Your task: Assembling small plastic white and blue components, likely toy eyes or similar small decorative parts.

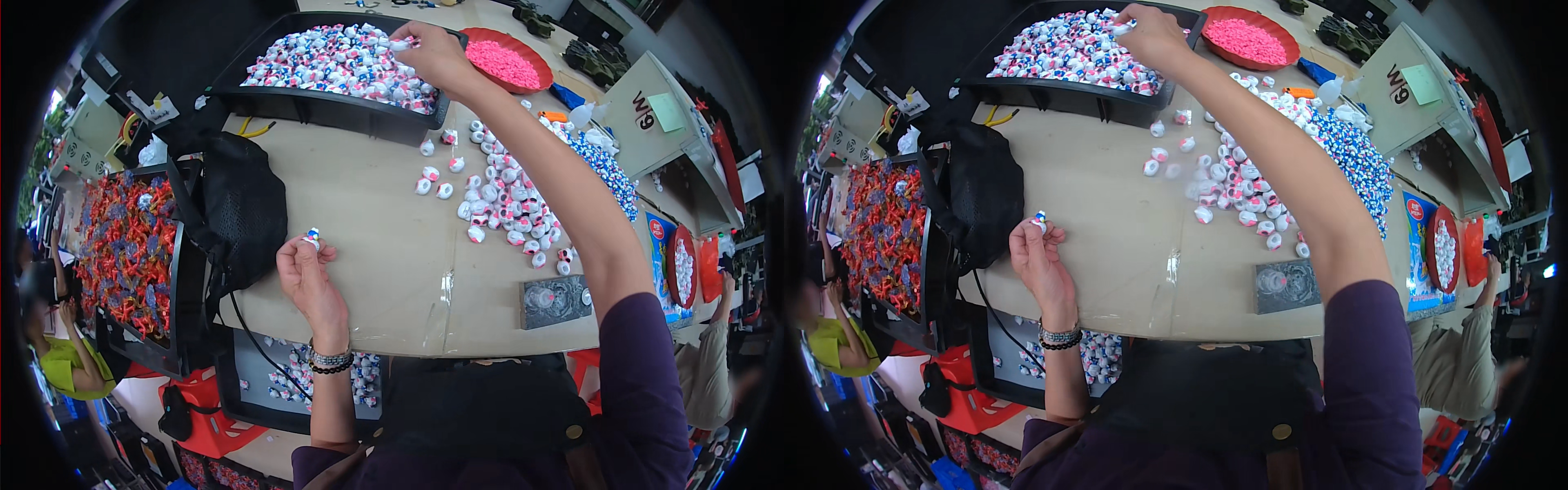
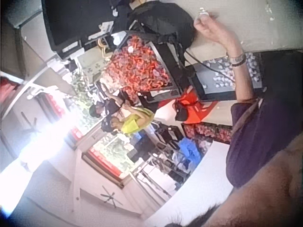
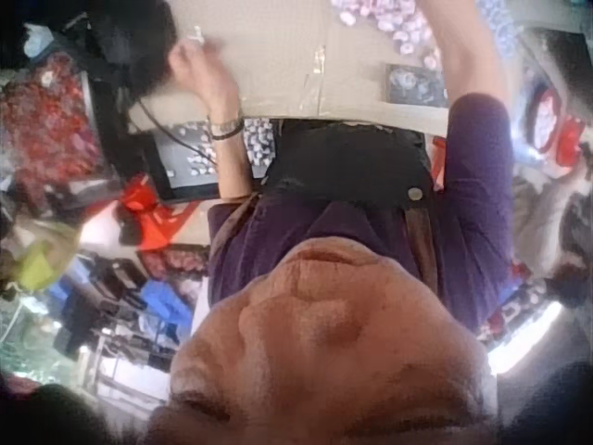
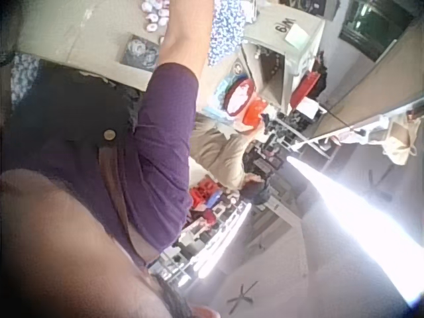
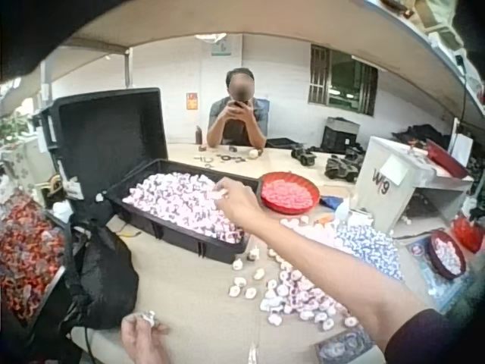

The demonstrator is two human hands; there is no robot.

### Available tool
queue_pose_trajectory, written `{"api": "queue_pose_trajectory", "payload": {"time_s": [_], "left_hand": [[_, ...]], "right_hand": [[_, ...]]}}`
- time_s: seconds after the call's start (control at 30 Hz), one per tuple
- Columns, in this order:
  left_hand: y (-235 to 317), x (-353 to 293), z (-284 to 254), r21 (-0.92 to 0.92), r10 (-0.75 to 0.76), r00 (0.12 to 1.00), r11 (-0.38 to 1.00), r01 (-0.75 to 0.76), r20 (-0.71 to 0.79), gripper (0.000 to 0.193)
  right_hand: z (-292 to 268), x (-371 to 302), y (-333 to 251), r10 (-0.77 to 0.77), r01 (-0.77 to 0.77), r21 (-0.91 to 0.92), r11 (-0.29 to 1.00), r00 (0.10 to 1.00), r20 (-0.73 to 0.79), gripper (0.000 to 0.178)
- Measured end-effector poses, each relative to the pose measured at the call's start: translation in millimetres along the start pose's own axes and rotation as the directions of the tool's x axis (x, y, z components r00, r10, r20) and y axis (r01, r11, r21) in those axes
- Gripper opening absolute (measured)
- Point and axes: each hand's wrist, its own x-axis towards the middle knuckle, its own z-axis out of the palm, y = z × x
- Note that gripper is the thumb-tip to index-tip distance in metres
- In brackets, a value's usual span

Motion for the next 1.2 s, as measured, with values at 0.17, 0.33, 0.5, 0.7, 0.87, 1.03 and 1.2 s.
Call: {"api": "queue_pose_trajectory", "payload": {"time_s": [0.17, 0.33, 0.5, 0.7, 0.87, 1.03, 1.2], "left_hand": [[0.1, 0.0, 2.0, 0.035, 0.001, 1.0, 0.999, -0.001, 0.008, 0.018], [2.7, -4.9, 6.6, 0.147, 0.026, 0.998, 0.989, -0.033, 0.051, 0.021], [-2.6, -9.7, -4.1, 0.434, -0.023, 0.967, 0.896, -0.092, 0.253, 0.018], [-4.2, -10.5, 18.4, 0.674, 0.187, 0.792, 0.436, -0.597, 0.581, 0.012], [-6.3, -9.9, 9.0, 0.699, 0.204, 0.716, 0.16, -0.697, 0.667, 0.02], [-0.9, -47.5, 55.5, 0.624, 0.346, 0.587, 0.006, -0.782, 0.732, 0.039], [-33.9, -80.1, 124.6, 0.523, 0.051, 0.531, 0.12, -0.844, 0.846, 0.076]], "right_hand": [[30.5, 15.1, 45.7, -0.059, -0.004, -0.477, 0.879, 0.991, -0.117, 0.032], [15.0, 5.0, 22.7, -0.057, 0.034, -0.528, 0.849, 0.998, -0.027, 0.037], [-55.3, -36.7, -28.9, -0.109, 0.1, -0.285, 0.953, 0.994, -0.016, 0.037], [-176.9, -174.1, -70.3, -0.06, 0.02, -0.184, 0.983, 0.974, -0.217, 0.021], [-234.5, -287.4, 15.2, -0.022, -0.022, -0.165, 0.986, 0.965, -0.26, 0.027], [-240.5, -388.5, 80.0, 0.366, -0.433, -0.067, 0.899, 0.826, -0.428, 0.015], [-234.0, -429.7, 110.6, 0.507, -0.529, 0.066, 0.846, 0.759, -0.408, 0.013]]}}
